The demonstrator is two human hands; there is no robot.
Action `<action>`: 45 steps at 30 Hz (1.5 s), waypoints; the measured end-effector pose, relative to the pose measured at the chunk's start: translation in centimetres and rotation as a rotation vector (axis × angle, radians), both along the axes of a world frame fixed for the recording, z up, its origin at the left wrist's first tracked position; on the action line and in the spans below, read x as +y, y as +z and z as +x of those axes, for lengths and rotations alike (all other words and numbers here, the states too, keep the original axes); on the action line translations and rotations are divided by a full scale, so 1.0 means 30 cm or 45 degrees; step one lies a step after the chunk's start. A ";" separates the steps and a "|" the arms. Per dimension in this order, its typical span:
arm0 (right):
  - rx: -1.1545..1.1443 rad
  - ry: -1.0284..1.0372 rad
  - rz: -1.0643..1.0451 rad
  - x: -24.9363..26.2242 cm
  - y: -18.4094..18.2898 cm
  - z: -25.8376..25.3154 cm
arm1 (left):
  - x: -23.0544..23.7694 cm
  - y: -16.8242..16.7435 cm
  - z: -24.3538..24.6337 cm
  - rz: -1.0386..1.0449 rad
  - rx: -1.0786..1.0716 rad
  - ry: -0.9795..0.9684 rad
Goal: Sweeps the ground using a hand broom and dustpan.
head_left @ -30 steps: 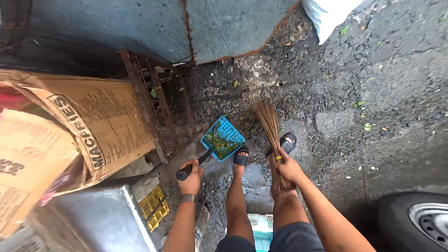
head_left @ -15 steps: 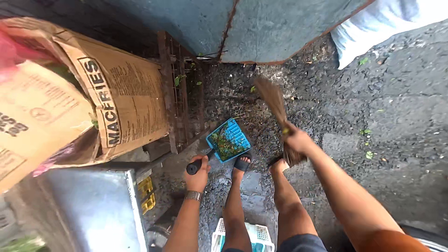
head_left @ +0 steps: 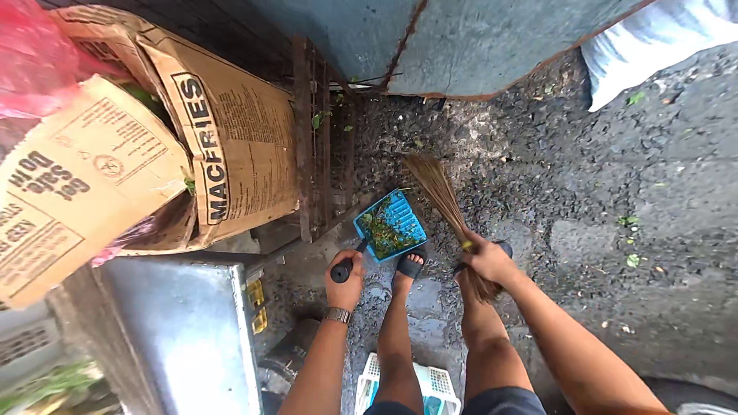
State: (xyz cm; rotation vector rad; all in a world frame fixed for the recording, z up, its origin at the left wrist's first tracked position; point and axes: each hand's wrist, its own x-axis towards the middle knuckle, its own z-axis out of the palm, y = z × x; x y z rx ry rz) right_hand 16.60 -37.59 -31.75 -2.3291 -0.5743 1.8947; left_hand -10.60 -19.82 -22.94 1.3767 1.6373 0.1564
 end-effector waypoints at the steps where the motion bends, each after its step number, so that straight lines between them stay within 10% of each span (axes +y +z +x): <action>1: 0.006 0.032 -0.050 0.033 -0.064 -0.026 | -0.003 0.002 0.008 -0.009 0.012 0.000; 4: 0.114 0.236 -0.143 0.023 -0.165 -0.193 | -0.001 0.008 0.039 -0.017 0.027 -0.022; 12: 0.235 0.069 -0.080 -0.158 0.220 -0.116 | 0.041 0.027 0.047 -0.077 0.084 0.005; 16: 0.102 -0.019 -0.122 -0.078 0.076 -0.008 | 0.028 0.019 0.042 -0.051 0.079 -0.013; 21: 0.256 0.085 -0.212 -0.146 -0.083 -0.283 | 0.002 0.014 0.058 -0.034 0.079 -0.001; 29: 0.445 -0.575 -0.079 -0.636 0.301 -0.077 | -0.109 0.180 0.099 0.062 -0.165 -0.210; 38: -0.097 -2.097 -0.331 -1.344 0.204 -0.078 | -0.401 0.132 0.894 -0.052 -0.432 -0.810; 45: -0.407 -2.620 -0.592 -1.658 -0.128 0.216 | -0.682 0.026 1.703 0.000 -0.347 -1.472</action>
